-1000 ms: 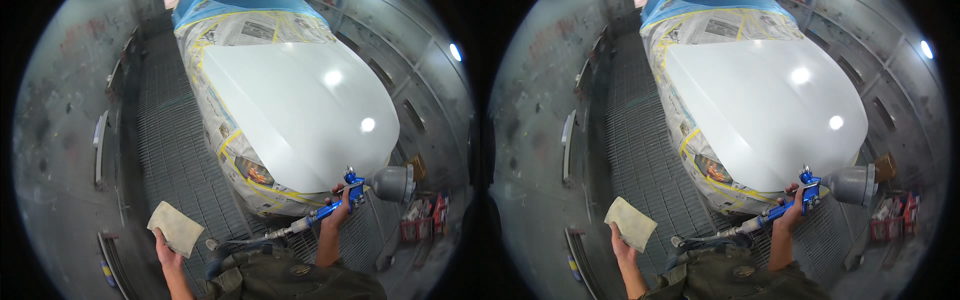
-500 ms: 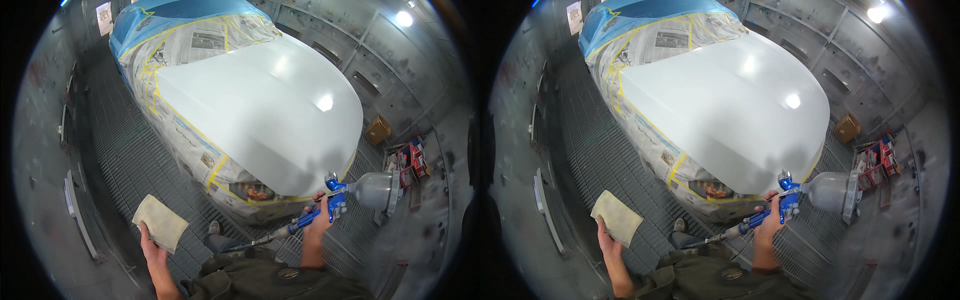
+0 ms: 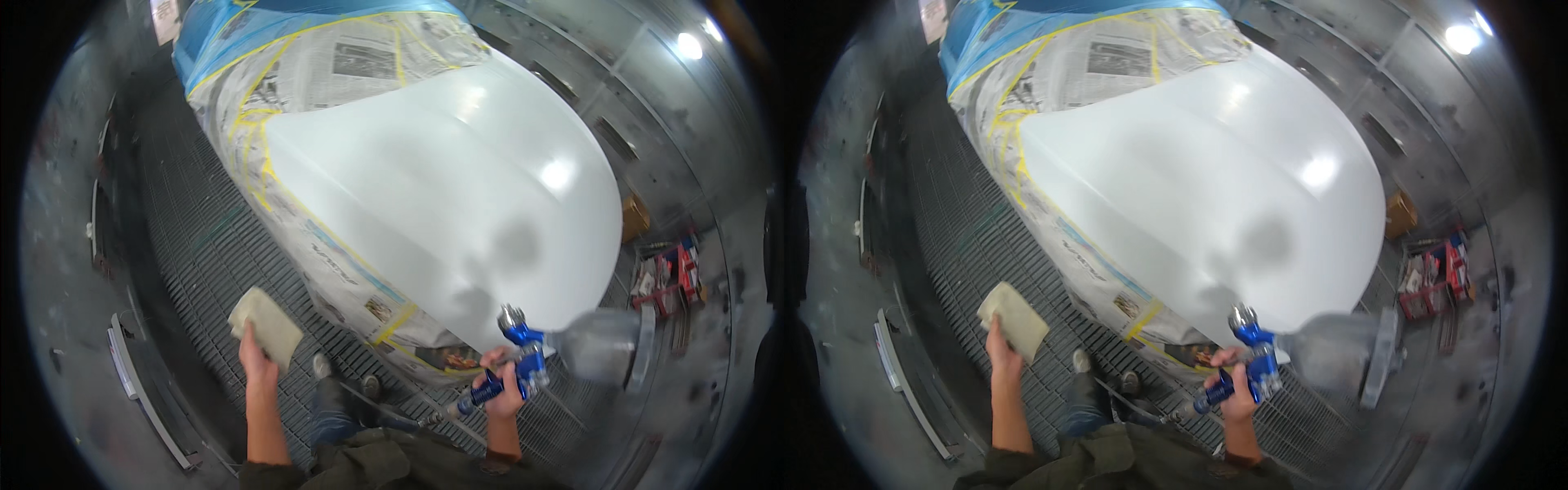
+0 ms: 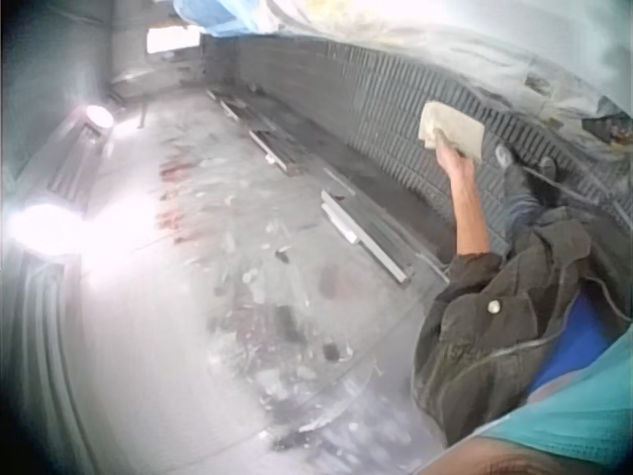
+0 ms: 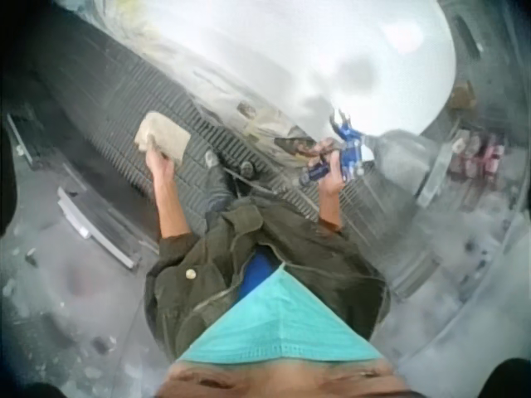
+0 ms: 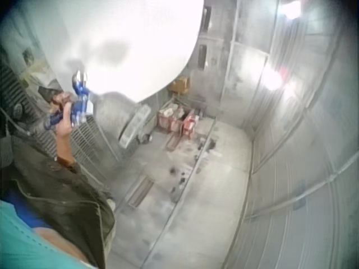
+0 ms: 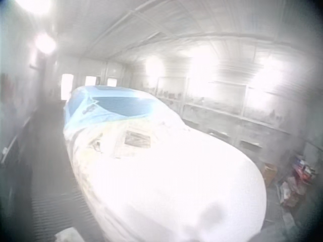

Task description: The person spray paints a white car hood with a blue spray gun, then wipes the surface with a cloth. The hood is masked with tape and newspaper, and the person alternates between spraying and wiping to smooth the finish.

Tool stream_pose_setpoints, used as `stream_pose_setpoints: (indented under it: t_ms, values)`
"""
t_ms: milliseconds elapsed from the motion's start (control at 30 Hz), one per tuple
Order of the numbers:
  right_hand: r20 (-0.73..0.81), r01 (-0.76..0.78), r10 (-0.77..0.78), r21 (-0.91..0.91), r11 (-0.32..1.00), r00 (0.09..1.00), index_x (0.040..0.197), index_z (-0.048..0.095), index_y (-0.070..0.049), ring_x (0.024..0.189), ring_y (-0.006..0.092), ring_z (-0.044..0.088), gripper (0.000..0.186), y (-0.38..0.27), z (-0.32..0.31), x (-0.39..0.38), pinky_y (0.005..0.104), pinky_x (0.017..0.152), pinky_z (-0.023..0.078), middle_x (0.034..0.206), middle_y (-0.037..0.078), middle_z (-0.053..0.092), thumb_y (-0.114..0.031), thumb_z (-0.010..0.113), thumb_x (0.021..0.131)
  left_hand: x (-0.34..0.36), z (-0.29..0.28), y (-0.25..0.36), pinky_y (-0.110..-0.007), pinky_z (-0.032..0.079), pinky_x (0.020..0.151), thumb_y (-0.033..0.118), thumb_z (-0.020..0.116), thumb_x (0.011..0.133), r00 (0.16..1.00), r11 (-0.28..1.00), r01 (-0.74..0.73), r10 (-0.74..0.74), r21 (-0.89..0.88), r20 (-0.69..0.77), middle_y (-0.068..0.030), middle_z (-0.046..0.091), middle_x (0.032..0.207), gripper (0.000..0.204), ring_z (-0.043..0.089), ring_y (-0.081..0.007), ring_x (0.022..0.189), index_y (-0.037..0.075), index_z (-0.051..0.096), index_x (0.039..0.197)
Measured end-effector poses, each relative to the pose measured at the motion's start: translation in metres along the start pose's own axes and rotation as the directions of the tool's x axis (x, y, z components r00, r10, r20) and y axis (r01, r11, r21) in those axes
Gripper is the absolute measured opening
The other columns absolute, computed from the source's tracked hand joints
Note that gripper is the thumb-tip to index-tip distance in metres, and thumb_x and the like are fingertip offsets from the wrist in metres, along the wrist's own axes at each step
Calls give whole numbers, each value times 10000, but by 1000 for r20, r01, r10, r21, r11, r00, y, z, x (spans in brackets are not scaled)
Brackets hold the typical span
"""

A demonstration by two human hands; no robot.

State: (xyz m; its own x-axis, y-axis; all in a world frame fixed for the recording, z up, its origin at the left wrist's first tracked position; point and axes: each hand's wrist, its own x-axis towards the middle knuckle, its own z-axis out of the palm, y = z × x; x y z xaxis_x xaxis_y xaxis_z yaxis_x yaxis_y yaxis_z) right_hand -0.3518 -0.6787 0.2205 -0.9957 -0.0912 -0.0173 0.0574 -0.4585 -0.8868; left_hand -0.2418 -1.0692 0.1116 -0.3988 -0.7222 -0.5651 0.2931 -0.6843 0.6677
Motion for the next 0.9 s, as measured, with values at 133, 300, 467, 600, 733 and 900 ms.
stream_pose_setpoints:
  t_ms: [133, 300, 467, 600, 733, 900]
  values:
    - [-150, -38, 19, -127, 991, 989, 1013, 516, -37, 971, 202, 560, 236, 23, 13, -4, 265, 488, 556, 1119, 103, 534, -273, 525, 1005, 94, 98, -23, -404, 494, 827, 440, 511, 1008, 976, 909, -177, 211, 376, -49, -178, 653, 1094, 542, 614, -248, 958, -59, 608, 1198]
    - [-168, -64, 3, -361, 930, 986, 1169, 525, -41, 814, 165, 587, 359, 44, 39, 8, 273, 522, 533, 1083, 110, 587, -364, 513, 1012, 128, 194, -114, -449, 282, 1103, 216, 538, 952, 831, 672, -551, 387, 494, 400, -264, 424, 1380, 510, 382, -391, 1291, -30, 397, 1376]
    - [-167, -92, 12, -482, 871, 986, 1193, 552, -5, 646, 141, 563, 392, 28, 111, 46, 276, 570, 470, 926, 78, 621, -352, 509, 1017, 148, 241, -150, -595, 70, 1194, 91, 648, 814, 690, 211, -711, 393, 670, 608, -240, 146, 1608, 825, 76, -420, 1501, -23, 231, 1516]
    - [-131, -62, -2, -484, 873, 991, 1182, 540, -4, 678, 141, 553, 337, 42, 109, 51, 282, 569, 476, 1036, 125, 615, -302, 488, 1033, 264, 283, -66, -541, 93, 1211, 177, 624, 865, 641, 89, -703, 509, 706, 574, -252, 190, 1594, 780, 144, -414, 1487, -43, 240, 1507]
    - [-108, -69, 19, -484, 873, 994, 1204, 526, -23, 671, 155, 559, 297, 50, 97, 53, 288, 582, 479, 1118, 145, 603, -267, 459, 1048, 365, 318, -14, -505, 98, 1218, 212, 563, 930, 547, 115, -763, 639, 636, 540, -259, 206, 1587, 708, 168, -399, 1484, -50, 243, 1504]
    - [-308, -96, -79, -512, 853, 948, 1242, 465, -12, 901, 139, 573, 416, 48, 125, 61, 221, 468, 530, 1071, 104, 552, -364, 477, 1021, 288, 319, -61, -504, 85, 1220, 276, 506, 978, 566, 64, -752, 572, 656, 594, -244, 182, 1601, 718, 145, -389, 1494, -66, 182, 1521]
